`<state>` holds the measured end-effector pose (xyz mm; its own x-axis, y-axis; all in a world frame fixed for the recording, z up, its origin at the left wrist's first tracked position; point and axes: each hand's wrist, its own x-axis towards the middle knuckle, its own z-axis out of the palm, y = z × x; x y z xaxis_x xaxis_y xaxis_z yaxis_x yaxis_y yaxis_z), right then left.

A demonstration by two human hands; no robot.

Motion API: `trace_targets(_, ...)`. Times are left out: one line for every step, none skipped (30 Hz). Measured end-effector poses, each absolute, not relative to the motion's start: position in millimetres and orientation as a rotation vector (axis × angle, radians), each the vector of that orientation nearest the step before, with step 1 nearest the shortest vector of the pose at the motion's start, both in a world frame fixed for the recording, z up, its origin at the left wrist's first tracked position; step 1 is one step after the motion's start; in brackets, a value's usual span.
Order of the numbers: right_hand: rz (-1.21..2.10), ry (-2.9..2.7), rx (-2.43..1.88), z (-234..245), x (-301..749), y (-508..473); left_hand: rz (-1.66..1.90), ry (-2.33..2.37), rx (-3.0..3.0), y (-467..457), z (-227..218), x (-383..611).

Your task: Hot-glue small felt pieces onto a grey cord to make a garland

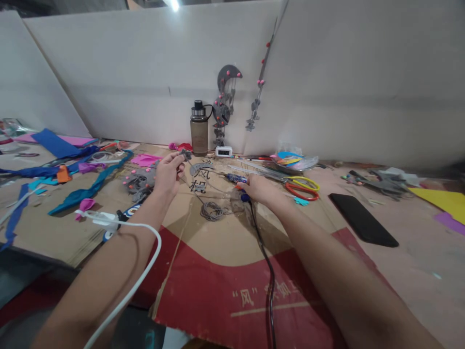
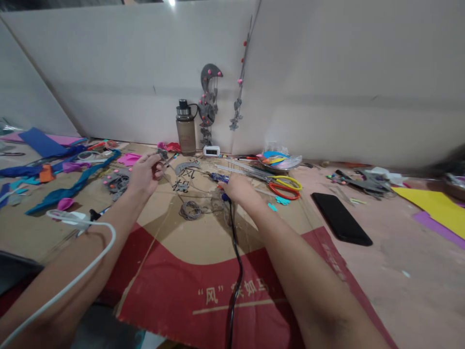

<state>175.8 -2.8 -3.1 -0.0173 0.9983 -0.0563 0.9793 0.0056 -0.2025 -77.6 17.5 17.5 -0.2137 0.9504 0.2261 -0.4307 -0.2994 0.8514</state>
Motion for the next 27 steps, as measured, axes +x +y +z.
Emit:
trace_targets(0.246, -2.120, -2.122, -8.0, 175.0, -1.1, 1.720, 0.780, 0.935, 16.1, 21.0, -78.6)
trace_targets(0.188, -2.087, -2.097, -11.5, 173.9, 0.1, 1.739, 0.740, 0.907, 14.4, 25.4, -80.5)
trace_targets(0.121, -2.057, -2.049, -13.4, 172.2, 1.0, 1.773, 0.689, 0.878, 12.5, 30.6, -83.1)
trace_targets(0.069, -2.039, -1.979, -13.7, 169.9, 1.3, 1.806, 0.634, 0.843, 10.6, 36.3, -86.4)
trace_targets(0.048, -2.040, -1.897, -12.5, 167.1, 0.9, 1.825, 0.575, 0.804, 8.7, 42.2, -90.1)
trace_targets(0.070, -2.068, -1.809, -9.7, 164.0, -0.1, 1.844, 0.526, 0.754, 6.9, 47.9, -93.8)
trace_targets(0.133, -2.120, -1.727, -5.8, 160.7, -2.1, 1.852, 0.498, 0.704, 5.2, 53.3, -97.3)
trace_targets(0.228, -2.185, -1.661, -1.0, 157.7, -4.9, 1.860, 0.495, 0.654, 3.8, 58.0, -100.4)
trace_targets(0.328, -2.254, -1.612, 4.3, 155.4, -8.5, 1.856, 0.491, 0.611, 2.6, 62.0, -102.8)
trace_targets(0.412, -2.317, -1.579, 9.5, 153.9, -12.7, 1.859, 0.488, 0.579, 1.7, 65.3, -104.7)
trace_targets(0.477, -2.381, -1.554, 14.2, 153.2, -17.3, 1.871, 0.489, 0.554, 1.0, 67.8, -105.9)
trace_targets(0.520, -2.447, -1.534, 17.8, 153.1, -21.8, 1.887, 0.494, 0.534, 0.7, 69.5, -106.6)
trace_targets(0.553, -2.521, -1.512, 19.9, 153.4, -26.1, 1.908, 0.501, 0.519, 0.6, 70.5, -106.9)
trace_targets(0.582, -2.601, -1.478, 20.4, 153.3, -29.9, 1.926, 0.512, 0.505, 0.9, 70.6, -106.9)
trace_targets(0.606, -2.678, -1.436, 19.3, 152.6, -32.9, 1.939, 0.522, 0.495, 1.5, 70.1, -106.7)
trace_targets(0.620, -2.742, -1.395, 16.7, 150.8, -35.2, 1.943, 0.530, 0.493, 2.4, 68.9, -106.2)
trace_targets(0.621, -2.787, -1.364, 13.3, 147.8, -36.9, 1.939, 0.535, 0.496, 3.6, 67.0, -105.7)
trace_targets(0.615, -2.801, -1.345, 9.7, 143.5, -38.3, 1.928, 0.537, 0.506, 5.0, 64.7, -105.2)
trace_targets(0.617, -2.789, -1.340, 6.9, 138.4, -39.7, 1.913, 0.538, 0.519, 6.5, 62.1, -104.8)
trace_targets(0.649, -2.745, -1.337, 5.4, 132.7, -41.5, 1.896, 0.537, 0.534, 8.2, 59.4, -104.5)
trace_targets(0.725, -2.669, -1.321, 6.0, 127.1, -44.1, 1.880, 0.534, 0.549, 9.9, 56.8, -104.4)
trace_targets(0.843, -2.565, -1.282, 8.9, 121.9, -47.6, 1.865, 0.532, 0.560, 11.6, 54.4, -104.5)
trace_targets(0.986, -2.447, -1.210, 13.8, 117.7, -52.0, 1.857, 0.530, 0.569, 13.2, 52.4, -104.8)
trace_targets(1.119, -2.336, -1.118, 20.2, 114.8, -57.0, 1.851, 0.526, 0.577, 14.7, 50.7, -105.1)
trace_targets(1.223, -2.269, -1.016, 27.5, 113.4, -62.2, 1.849, 0.525, 0.581, 16.0, 49.4, -105.4)
trace_targets(1.339, -2.286, -0.909, 34.7, 113.6, -66.9, 1.846, 0.527, 0.583, 16.9, 48.3, -105.4)
trace_targets(1.450, -2.371, -0.832, 41.2, 115.4, -70.4, 1.842, 0.533, 0.583, 17.6, 47.4, -105.1)
